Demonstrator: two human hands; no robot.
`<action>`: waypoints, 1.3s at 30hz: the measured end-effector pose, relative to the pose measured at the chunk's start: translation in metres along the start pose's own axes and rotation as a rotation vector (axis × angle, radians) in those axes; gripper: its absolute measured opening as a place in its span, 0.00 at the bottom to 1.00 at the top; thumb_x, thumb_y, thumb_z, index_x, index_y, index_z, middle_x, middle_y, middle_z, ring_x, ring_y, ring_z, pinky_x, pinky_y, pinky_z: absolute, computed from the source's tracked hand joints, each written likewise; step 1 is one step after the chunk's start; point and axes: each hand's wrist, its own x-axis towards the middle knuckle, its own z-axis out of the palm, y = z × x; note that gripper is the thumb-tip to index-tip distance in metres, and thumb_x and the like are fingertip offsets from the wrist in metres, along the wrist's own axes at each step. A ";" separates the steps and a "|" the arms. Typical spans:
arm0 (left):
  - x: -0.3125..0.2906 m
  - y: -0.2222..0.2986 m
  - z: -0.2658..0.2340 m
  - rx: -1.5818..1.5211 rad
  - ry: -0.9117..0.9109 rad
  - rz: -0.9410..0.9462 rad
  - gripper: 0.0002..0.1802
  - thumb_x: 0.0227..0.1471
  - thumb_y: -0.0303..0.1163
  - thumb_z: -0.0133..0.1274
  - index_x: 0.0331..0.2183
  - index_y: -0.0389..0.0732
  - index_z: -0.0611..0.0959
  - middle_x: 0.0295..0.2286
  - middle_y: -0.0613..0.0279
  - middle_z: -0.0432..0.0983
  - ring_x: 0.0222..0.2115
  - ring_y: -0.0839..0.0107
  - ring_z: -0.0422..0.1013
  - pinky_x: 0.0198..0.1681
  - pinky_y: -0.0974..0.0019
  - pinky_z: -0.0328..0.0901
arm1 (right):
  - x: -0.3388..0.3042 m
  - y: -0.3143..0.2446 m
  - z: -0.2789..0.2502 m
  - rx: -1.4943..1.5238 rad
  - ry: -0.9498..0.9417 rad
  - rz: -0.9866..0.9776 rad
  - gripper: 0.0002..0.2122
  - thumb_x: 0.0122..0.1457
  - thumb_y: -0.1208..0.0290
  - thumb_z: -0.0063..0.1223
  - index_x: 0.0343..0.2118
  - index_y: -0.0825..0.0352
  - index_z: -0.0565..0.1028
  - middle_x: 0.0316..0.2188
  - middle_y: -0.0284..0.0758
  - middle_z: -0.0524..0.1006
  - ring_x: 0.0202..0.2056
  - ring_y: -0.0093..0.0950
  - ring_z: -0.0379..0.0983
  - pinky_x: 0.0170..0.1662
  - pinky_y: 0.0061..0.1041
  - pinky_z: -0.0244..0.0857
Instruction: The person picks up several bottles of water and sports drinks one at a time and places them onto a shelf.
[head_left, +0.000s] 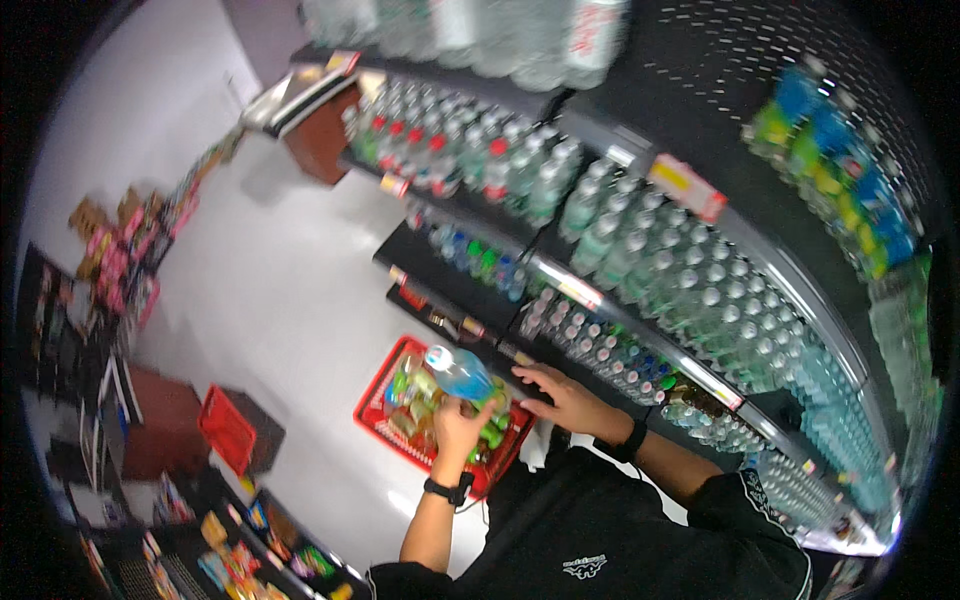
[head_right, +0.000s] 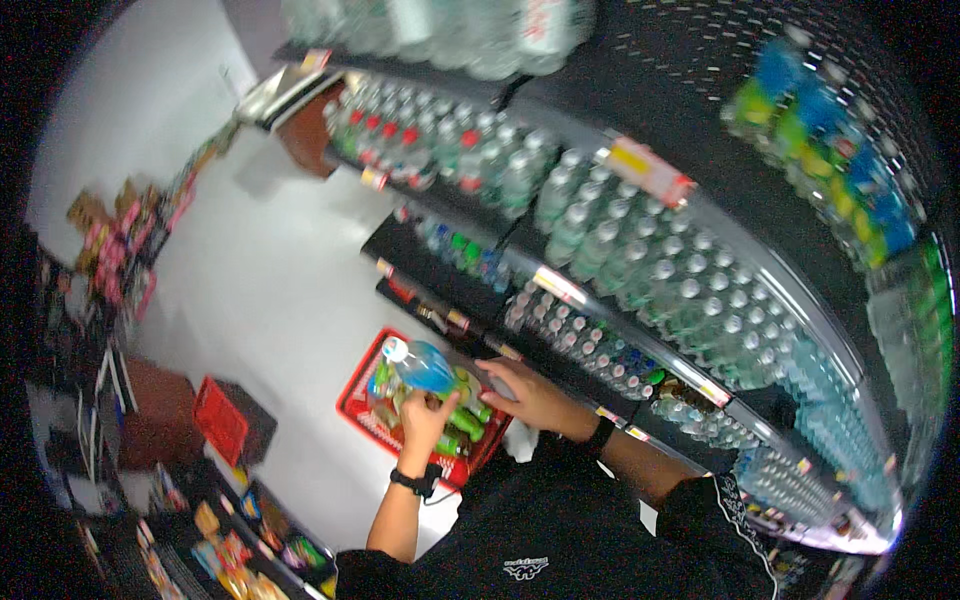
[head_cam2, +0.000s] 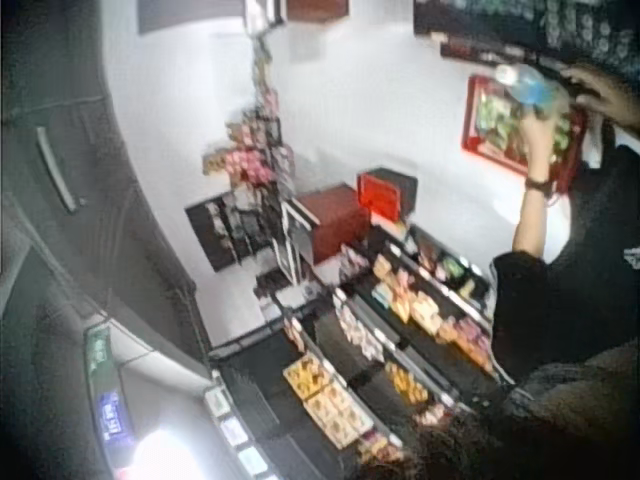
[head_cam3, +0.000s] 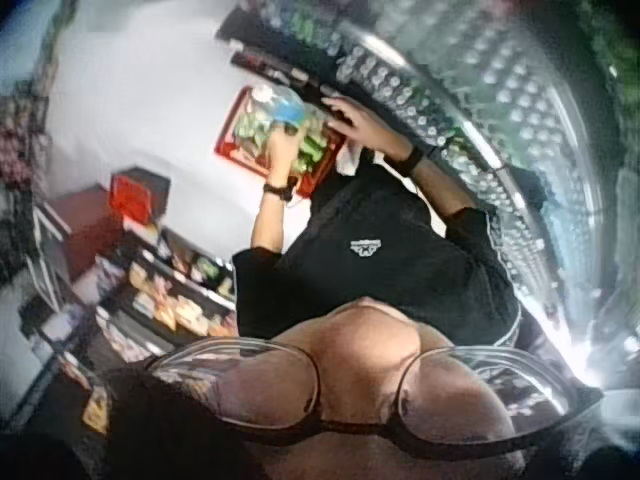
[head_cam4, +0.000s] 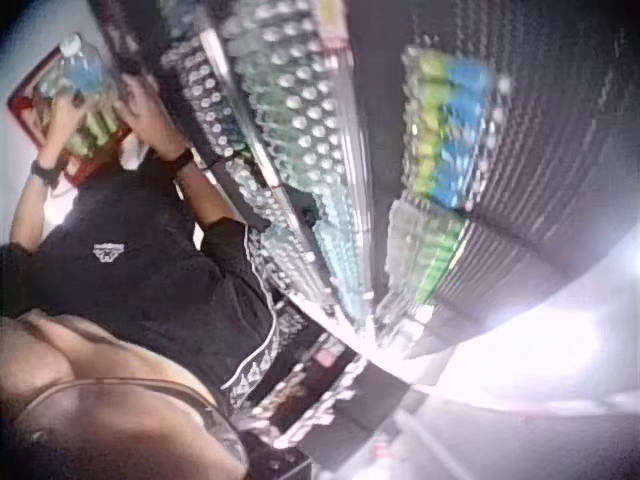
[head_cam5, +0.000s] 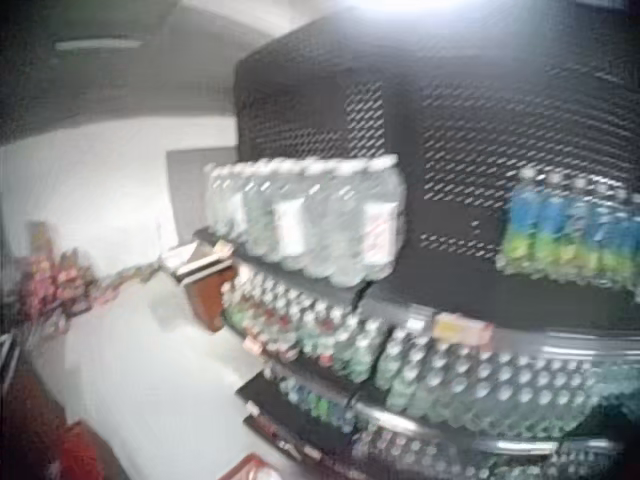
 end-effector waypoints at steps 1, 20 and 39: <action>0.013 0.033 -0.003 -0.063 -0.044 0.020 0.22 0.39 0.45 0.73 0.28 0.40 0.82 0.14 0.60 0.71 0.15 0.61 0.69 0.21 0.60 0.65 | 0.001 -0.011 -0.015 -0.057 0.039 -0.038 0.25 0.63 0.60 0.57 0.58 0.70 0.68 0.53 0.49 0.72 0.54 0.44 0.71 0.56 0.36 0.66; 0.204 0.455 0.016 -0.386 -0.137 0.969 0.25 0.52 0.33 0.65 0.48 0.31 0.78 0.41 0.53 0.75 0.40 0.64 0.77 0.38 0.65 0.73 | -0.041 -0.241 -0.356 -0.492 0.558 -0.052 0.16 0.58 0.61 0.65 0.38 0.72 0.80 0.26 0.35 0.81 0.28 0.20 0.76 0.31 0.25 0.70; 0.366 0.470 0.162 -0.257 -0.258 0.813 0.22 0.53 0.30 0.62 0.47 0.28 0.77 0.39 0.44 0.80 0.37 0.56 0.80 0.40 0.59 0.73 | 0.057 -0.115 -0.474 -1.007 0.617 0.064 0.22 0.59 0.54 0.59 0.25 0.75 0.80 0.25 0.51 0.80 0.31 0.47 0.80 0.36 0.41 0.74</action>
